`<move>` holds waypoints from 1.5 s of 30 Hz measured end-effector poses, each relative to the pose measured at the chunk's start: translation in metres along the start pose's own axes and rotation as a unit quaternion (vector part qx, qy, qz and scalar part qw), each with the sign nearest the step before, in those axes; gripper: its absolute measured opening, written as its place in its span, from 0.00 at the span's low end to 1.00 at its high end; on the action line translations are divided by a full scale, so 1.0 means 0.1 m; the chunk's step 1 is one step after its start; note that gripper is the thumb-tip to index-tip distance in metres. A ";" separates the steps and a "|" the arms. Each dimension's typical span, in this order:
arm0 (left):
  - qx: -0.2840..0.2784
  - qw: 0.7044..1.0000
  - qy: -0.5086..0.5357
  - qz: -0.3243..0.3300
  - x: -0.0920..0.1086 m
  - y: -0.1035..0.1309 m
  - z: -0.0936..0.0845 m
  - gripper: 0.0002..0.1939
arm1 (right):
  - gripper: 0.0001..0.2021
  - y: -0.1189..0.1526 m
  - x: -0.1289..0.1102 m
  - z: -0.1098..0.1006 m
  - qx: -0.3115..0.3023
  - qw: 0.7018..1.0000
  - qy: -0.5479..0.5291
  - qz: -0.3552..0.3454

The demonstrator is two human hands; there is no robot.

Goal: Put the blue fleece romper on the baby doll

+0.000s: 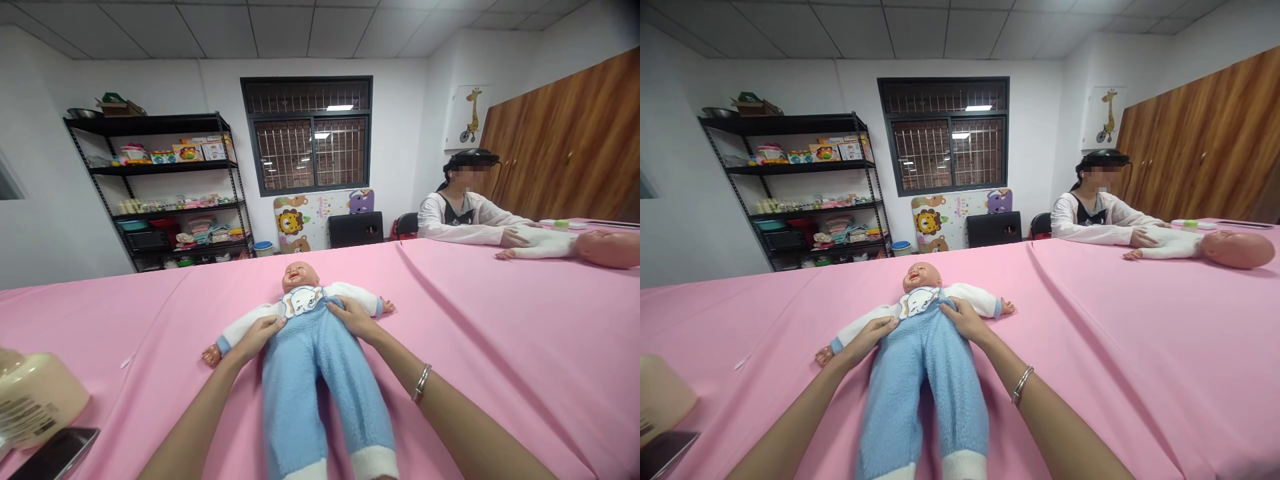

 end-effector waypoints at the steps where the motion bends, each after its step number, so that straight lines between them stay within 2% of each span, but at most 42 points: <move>1: -0.008 1.000 -0.007 -0.004 -0.02 0.00 0.00 0.19 | 0.18 0.00 0.02 -0.01 -0.004 1.000 -0.004 0.013; 5: -0.019 1.000 -0.011 -0.015 -0.09 0.00 0.00 0.19 | 0.20 0.04 0.15 -0.07 -0.041 0.993 -0.041 0.099; 7: 0.014 0.998 0.052 -0.020 -0.11 0.00 -0.02 0.16 | 0.19 0.07 0.20 -0.11 -0.062 0.985 -0.094 0.133; 9: 0.059 0.985 0.161 -0.019 -0.13 0.01 -0.05 0.13 | 0.19 0.11 0.22 -0.15 -0.083 0.971 -0.158 0.160; 11: 0.084 0.967 0.239 -0.011 -0.13 0.02 -0.08 0.13 | 0.19 0.11 0.24 -0.22 -0.069 0.960 -0.213 0.170; 12: 0.085 0.966 0.242 -0.009 -0.13 0.03 -0.08 0.13 | 0.20 0.11 0.26 -0.27 -0.049 0.959 -0.227 0.165; 13: 0.076 0.973 0.217 -0.008 -0.12 0.03 -0.09 0.12 | 0.20 0.10 0.28 -0.32 -0.027 0.961 -0.227 0.154; 15: 0.049 0.993 0.104 -0.009 -0.12 0.03 -0.10 0.12 | 0.20 0.07 0.35 -0.40 -0.002 0.978 -0.168 0.127; 18: 0.007 0.998 -0.069 0.000 -0.15 0.03 -0.15 0.09 | 0.22 0.02 0.49 -0.45 0.001 0.996 0.013 0.089; 21: -0.014 0.991 -0.134 0.005 -0.22 0.04 -0.18 0.04 | 0.22 0.02 0.58 -0.46 -0.017 0.990 0.112 0.083; 23: -0.018 0.988 -0.151 0.008 -0.25 0.05 -0.17 0.09 | 0.22 0.05 0.59 -0.46 -0.057 0.989 0.086 0.105; 26: -0.016 0.993 -0.113 0.021 -0.25 0.04 -0.10 0.14 | 0.20 0.12 0.54 -0.45 -0.104 0.983 -0.038 0.146; 29: 0.001 0.999 -0.006 0.037 -0.18 0.03 0.00 0.16 | 0.15 0.18 0.45 -0.42 -0.130 0.963 -0.173 0.162; 33: 0.051 0.995 0.081 0.011 -0.20 -0.01 0.08 0.14 | 0.21 0.22 0.35 -0.38 -0.161 0.938 -0.275 0.139; 37: 0.078 0.994 0.079 -0.023 -0.27 -0.04 0.11 0.09 | 0.26 0.20 0.35 -0.34 -0.145 0.933 -0.302 0.132; 41: 0.080 0.993 0.089 -0.017 -0.24 -0.05 0.13 0.10 | 0.16 0.17 0.48 -0.28 -0.123 0.943 -0.270 0.152; 45: 0.065 0.996 0.068 0.006 -0.16 -0.07 0.16 0.12 | 0.18 0.15 0.62 -0.29 -0.079 0.949 -0.252 0.171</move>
Point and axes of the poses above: each hand's wrist, its own y-axis away from the middle knuckle, its own z-axis out of the palm, x = y × z, the point moved 5 cm from there along -y, towards the middle knuckle, and after that the axes turned 6 degrees about -y, right-handed, at the moved point
